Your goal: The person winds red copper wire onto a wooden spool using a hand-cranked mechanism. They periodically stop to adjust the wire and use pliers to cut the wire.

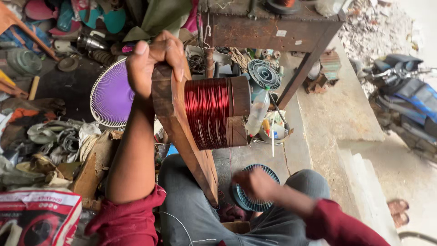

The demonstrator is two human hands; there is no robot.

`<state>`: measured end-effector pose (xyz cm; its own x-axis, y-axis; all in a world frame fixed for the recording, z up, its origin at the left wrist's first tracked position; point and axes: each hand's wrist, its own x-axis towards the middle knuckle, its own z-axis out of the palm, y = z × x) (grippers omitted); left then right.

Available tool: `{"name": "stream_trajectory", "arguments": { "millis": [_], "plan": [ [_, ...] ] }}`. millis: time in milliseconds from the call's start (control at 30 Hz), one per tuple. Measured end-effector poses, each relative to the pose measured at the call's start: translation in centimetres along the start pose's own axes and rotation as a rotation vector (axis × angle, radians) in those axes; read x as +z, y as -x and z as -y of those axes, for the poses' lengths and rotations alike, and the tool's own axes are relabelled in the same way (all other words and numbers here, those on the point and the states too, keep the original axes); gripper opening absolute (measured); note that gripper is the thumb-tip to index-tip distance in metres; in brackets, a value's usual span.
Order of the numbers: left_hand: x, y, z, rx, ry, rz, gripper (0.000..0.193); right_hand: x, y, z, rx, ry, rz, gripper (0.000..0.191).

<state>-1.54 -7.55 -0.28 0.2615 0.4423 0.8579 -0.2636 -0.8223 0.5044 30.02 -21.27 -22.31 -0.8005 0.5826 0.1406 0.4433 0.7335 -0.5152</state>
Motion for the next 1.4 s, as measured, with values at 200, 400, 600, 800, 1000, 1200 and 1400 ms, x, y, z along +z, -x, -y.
{"name": "stream_trajectory", "arguments": {
  "millis": [200,400,600,800,1000,1200,1400],
  "plan": [
    [1.3,-0.4,-0.5,0.006,-0.043,-0.032,0.071,-12.5,2.7,11.7,-0.336,-0.077,0.022,0.009],
    [3.6,-0.8,-1.7,-0.059,0.01,-0.036,0.066,-22.0,-2.5,9.9,-0.533,1.305,-0.564,0.016],
    [4.9,0.0,-4.0,-0.002,-0.041,0.052,0.066,-25.0,-11.4,-9.0,-0.125,1.208,-0.506,0.02],
    [3.3,-0.5,-2.3,0.024,0.087,0.031,0.07,-3.1,-7.7,-15.3,0.3,-0.1,-0.472,0.011],
    [0.6,-0.3,-0.1,-0.031,-0.043,0.006,0.072,1.2,3.2,2.2,-0.004,0.121,0.408,0.023],
    [0.8,-0.6,1.1,-0.039,0.125,-0.014,0.071,-13.9,5.3,11.8,-0.397,0.22,-0.054,0.034],
    [4.2,-0.7,-2.3,-0.022,0.163,0.02,0.066,-23.3,-2.2,9.3,-0.57,1.285,-0.543,0.02]
  ]
}}
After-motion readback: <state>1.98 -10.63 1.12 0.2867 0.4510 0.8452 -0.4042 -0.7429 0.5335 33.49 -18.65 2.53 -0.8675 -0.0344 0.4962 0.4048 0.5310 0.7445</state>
